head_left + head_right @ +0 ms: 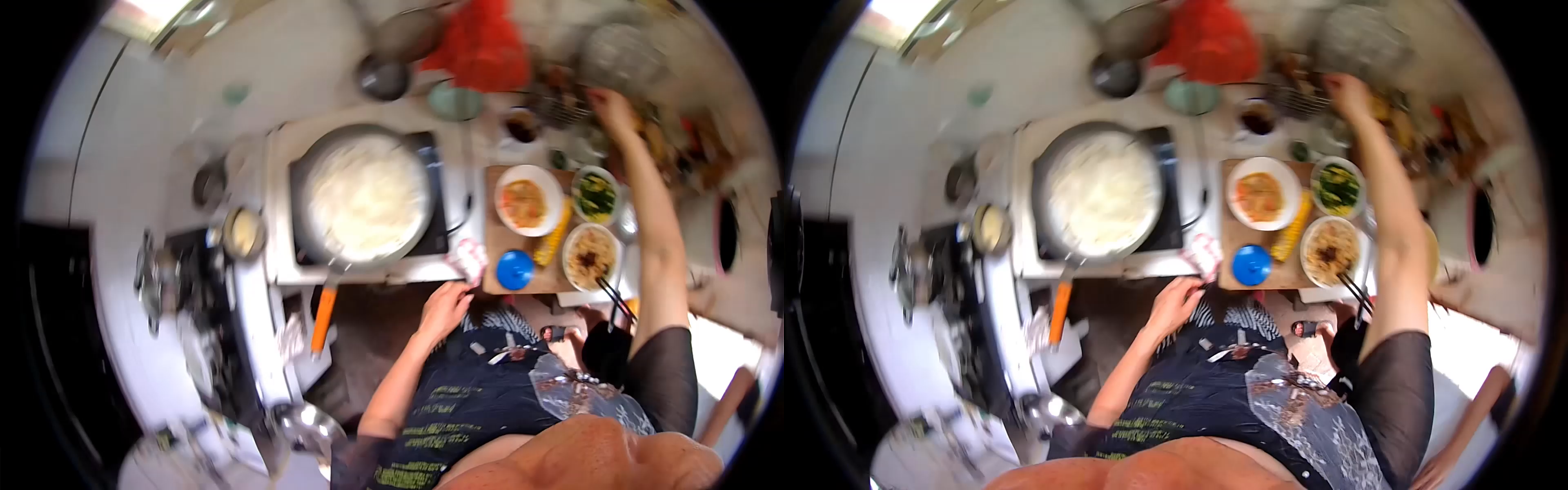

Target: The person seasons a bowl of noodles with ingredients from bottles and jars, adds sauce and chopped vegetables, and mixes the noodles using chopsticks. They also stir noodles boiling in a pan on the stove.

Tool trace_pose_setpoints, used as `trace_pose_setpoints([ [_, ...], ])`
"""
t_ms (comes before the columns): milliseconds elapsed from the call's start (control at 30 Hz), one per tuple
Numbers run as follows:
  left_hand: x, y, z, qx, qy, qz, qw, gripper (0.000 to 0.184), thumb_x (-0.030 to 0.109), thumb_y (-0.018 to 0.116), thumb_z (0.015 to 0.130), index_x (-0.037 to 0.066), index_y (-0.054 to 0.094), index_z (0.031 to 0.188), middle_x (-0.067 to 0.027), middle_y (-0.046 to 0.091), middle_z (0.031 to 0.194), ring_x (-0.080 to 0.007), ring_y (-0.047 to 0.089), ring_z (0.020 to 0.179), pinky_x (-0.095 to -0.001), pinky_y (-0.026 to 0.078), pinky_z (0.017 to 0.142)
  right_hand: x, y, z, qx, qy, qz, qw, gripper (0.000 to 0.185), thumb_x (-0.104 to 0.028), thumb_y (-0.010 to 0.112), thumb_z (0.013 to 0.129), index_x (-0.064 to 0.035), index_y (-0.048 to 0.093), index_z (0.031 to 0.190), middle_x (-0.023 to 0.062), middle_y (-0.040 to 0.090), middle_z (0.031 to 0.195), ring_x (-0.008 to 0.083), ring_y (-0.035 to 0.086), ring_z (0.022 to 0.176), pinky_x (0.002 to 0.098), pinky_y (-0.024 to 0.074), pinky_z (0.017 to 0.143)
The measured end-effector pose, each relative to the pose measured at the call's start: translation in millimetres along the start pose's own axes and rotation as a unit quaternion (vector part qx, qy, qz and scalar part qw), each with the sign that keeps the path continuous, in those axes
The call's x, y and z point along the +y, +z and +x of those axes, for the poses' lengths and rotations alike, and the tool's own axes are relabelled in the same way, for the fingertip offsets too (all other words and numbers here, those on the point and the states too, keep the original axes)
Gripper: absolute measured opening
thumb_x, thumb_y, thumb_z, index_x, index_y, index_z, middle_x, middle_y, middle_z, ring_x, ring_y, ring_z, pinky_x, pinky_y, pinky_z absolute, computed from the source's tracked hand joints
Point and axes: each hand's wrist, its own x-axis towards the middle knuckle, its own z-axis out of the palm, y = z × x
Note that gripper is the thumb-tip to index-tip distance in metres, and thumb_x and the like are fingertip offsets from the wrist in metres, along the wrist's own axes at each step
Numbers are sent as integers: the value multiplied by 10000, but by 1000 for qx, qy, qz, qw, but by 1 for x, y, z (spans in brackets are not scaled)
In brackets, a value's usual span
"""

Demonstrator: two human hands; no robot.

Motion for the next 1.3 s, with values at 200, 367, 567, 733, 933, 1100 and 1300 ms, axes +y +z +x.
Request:
trace_pose_setpoints([
  [200,9,-30,-2,74,-10,-33,997,156,171,590,774,59,583,883,-117,581,854,-305,567,856,-402,451,739,161,51,109,-43,-81,-116,989,381,-371,472,880,-66,637,1037,165,636,989,326,604,940,400,474,770],
  [367,0,-12,-19,163,-4,-46,986,178,178,610,757,38,594,867,-135,580,837,-317,573,842,-407,446,725,179,67,173,-93,-104,-267,954,400,-417,466,862,-94,651,1006,147,642,958,343,608,893,419,483,737],
  [567,32,7,-46,274,-8,-142,951,162,178,614,771,24,606,818,-140,605,781,-317,593,730,-393,457,644,146,87,179,-90,-155,-313,933,418,-458,445,849,-123,662,971,131,648,913,366,612,811,447,486,696],
  [733,37,-26,-100,481,-89,-116,865,181,175,574,834,33,580,722,-105,573,597,-234,580,554,-333,450,521,76,62,143,-67,-132,-227,962,460,-518,427,852,-156,656,1020,103,650,966,349,601,886,438,466,748],
  [933,-49,-110,-221,755,-247,-74,603,208,188,463,920,36,483,778,-109,539,634,-201,520,508,-334,424,505,-71,-7,35,50,-177,-58,981,485,-530,416,873,-178,584,1163,100,627,1064,294,595,952,373,457,771],
  [1100,-200,-178,-351,869,-298,-126,374,133,46,548,805,21,485,920,-116,556,799,-225,551,724,-338,456,657,-166,-12,-23,-58,-226,181,955,357,-355,467,927,-109,572,1163,45,620,1081,162,609,920,267,447,791],
  [1300,-243,-263,-430,851,-382,-332,142,662,221,742,710,-55,332,1149,-257,528,1121,-341,582,956,-371,487,835,-310,-6,-123,-117,-277,246,922,289,-225,508,929,-32,564,1137,29,596,1057,86,531,922,219,432,805],
])
